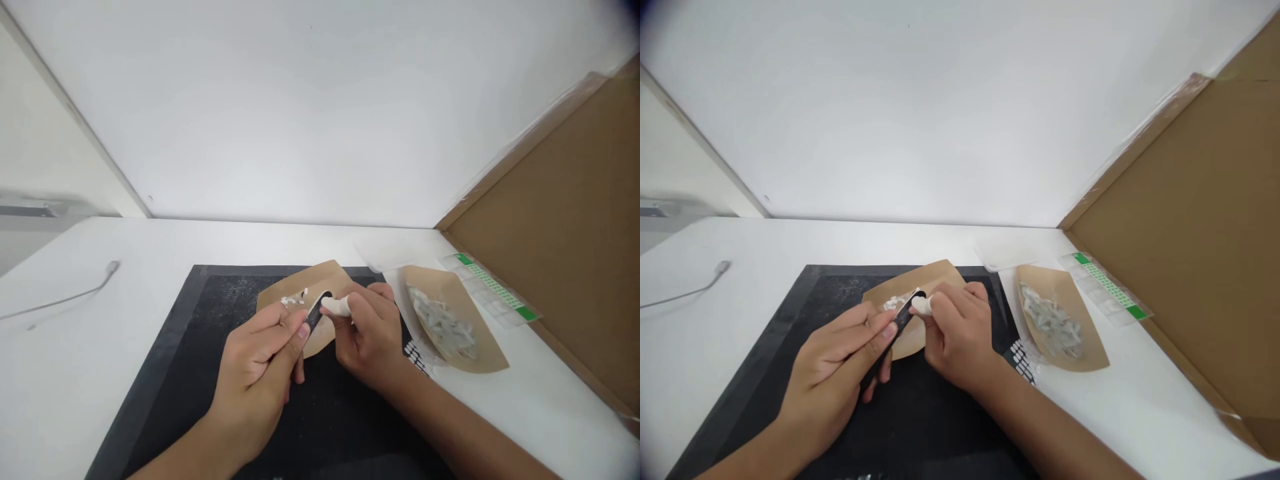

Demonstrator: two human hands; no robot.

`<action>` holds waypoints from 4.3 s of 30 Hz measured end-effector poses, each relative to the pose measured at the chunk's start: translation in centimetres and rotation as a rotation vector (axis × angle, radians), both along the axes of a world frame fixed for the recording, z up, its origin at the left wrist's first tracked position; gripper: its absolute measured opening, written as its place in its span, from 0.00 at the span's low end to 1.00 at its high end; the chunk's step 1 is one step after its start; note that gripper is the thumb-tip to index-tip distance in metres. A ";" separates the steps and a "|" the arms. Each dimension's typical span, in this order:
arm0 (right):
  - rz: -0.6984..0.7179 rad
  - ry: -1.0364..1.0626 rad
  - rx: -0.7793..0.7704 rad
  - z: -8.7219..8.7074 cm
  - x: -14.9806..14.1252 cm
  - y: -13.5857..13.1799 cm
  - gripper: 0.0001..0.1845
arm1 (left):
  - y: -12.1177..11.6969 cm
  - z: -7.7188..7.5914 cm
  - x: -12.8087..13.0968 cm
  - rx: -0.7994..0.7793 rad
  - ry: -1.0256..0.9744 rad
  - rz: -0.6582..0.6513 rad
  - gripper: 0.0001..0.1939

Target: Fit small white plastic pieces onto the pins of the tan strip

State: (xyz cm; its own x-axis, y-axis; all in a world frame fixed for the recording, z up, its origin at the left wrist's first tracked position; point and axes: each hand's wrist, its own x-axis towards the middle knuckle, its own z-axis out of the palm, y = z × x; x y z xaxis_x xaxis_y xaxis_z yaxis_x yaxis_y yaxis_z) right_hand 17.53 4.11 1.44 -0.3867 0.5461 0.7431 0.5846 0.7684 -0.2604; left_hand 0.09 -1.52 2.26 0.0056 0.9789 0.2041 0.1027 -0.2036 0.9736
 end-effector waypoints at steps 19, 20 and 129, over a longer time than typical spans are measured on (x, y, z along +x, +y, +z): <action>0.194 0.680 -0.840 -0.3 0.1 -1.4 0.05 | 0.2 -0.1 -0.6 0.138 0.093 0.005 0.12; 0.210 0.719 -0.867 -0.3 0.1 -1.3 0.05 | 0.2 0.0 -0.5 0.137 0.092 0.004 0.12; -0.057 0.123 -0.037 -0.1 2.5 -1.2 0.03 | 0.9 0.1 0.0 -0.138 -0.064 0.030 0.27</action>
State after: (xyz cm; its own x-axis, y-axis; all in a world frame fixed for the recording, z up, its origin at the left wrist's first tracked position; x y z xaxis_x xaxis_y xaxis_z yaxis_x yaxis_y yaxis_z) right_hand 20.03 2.92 1.35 -0.2611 0.5922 0.7623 0.5888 0.7235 -0.3604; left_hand 0.12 -0.64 2.36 -0.0331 0.9972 0.0669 0.0431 -0.0654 0.9969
